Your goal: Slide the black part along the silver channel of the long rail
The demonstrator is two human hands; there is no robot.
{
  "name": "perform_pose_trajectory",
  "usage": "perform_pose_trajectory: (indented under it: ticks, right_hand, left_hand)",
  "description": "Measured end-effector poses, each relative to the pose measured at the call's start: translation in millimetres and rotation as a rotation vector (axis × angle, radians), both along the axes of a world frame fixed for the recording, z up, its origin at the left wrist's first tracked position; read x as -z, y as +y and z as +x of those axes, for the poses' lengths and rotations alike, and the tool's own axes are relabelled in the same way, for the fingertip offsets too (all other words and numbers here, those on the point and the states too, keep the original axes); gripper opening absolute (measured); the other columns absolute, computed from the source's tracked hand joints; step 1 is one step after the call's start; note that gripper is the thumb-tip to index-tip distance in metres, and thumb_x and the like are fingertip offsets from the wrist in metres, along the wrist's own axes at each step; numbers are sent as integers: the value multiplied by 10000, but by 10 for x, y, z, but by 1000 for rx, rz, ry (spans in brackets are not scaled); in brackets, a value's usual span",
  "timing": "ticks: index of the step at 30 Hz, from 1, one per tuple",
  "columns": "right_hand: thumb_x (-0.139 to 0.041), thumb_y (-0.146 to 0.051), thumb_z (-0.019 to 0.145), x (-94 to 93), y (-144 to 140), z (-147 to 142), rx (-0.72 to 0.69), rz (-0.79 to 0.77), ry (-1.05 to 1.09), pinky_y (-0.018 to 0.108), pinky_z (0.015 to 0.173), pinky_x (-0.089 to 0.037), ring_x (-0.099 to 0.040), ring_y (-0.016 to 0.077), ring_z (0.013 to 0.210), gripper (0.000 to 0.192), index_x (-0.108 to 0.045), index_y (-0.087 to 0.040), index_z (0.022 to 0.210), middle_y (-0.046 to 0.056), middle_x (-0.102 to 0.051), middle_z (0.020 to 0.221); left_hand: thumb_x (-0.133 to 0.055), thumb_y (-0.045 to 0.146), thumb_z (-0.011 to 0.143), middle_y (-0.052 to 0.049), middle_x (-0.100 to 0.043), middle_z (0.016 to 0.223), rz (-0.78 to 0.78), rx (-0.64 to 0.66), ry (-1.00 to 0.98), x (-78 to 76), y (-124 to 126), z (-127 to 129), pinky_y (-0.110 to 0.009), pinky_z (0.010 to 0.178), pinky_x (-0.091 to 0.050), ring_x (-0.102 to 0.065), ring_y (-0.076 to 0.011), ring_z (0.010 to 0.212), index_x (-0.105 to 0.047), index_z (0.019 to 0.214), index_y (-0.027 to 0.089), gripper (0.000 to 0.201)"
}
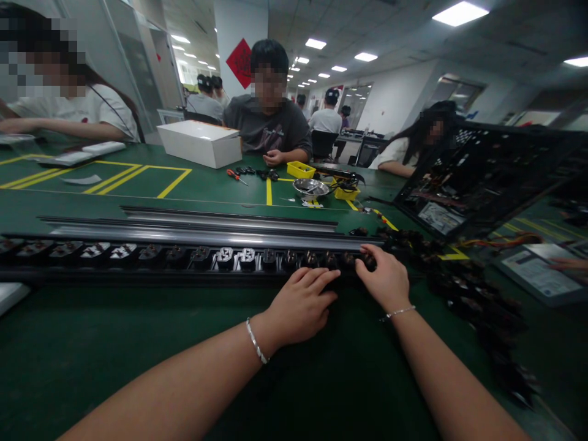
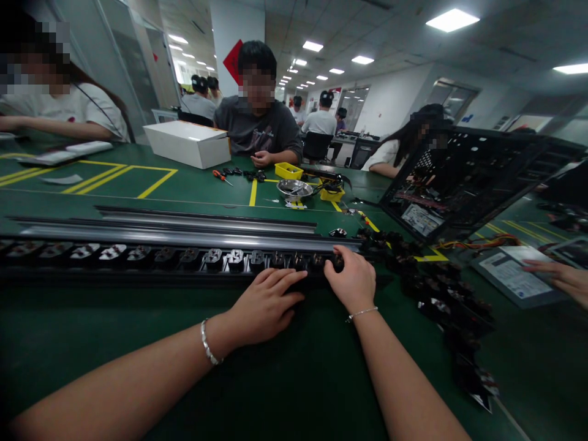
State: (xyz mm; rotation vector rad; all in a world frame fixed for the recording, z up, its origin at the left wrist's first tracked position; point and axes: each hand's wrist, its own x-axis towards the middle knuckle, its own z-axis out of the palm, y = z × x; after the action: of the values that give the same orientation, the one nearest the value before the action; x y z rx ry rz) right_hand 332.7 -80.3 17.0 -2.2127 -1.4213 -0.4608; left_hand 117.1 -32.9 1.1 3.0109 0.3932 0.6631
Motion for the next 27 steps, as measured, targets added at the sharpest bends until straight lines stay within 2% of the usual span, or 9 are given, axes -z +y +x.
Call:
perform_pose_trajectory:
  ticks: [8, 16, 22, 27]
  right_hand:
    - [-511, -390, 743, 16, 4, 37, 36, -6, -33, 393, 852, -423, -588, 253, 930, 311, -649, -178, 924, 90, -675, 958]
    - [-492, -360, 749, 15, -3, 89, 21, 6, 12, 385, 851, -425, -588, 248, 936, 334, -634, -181, 992, 86, -669, 999]
    - [-497, -398, 735, 20, -11, 116, 73, -11, -35, 417, 877, -406, -584, 263, 933, 313, -643, -187, 914, 88, -669, 942]
    - [-490, -377, 738, -3, -11, 107, 80, -22, -2, 394, 862, -417, -584, 260, 943, 328, -648, -177, 945, 94, -671, 967]
  left_hand:
    - [-526, 305, 846, -17, -375, 1462, 17, 2, -5, 2, 3, -5, -396, 1066, -267, -346, -223, 1302, -608, 1105, 254, 276]
    - [-545, 308, 835, -20, -373, 1463, 19, 6, -3, -10, -1, 0, -393, 1072, -263, -345, -220, 1305, -608, 1102, 250, 280]
    - [-540, 306, 839, -21, -363, 1470, 12, 11, 3, -4, 1, -1, -396, 1076, -258, -344, -223, 1309, -607, 1106, 250, 280]
    - [-538, 301, 838, -24, -360, 1473, -10, 15, -1, 0, 8, -1, -410, 1077, -258, -336, -223, 1317, -601, 1114, 248, 288]
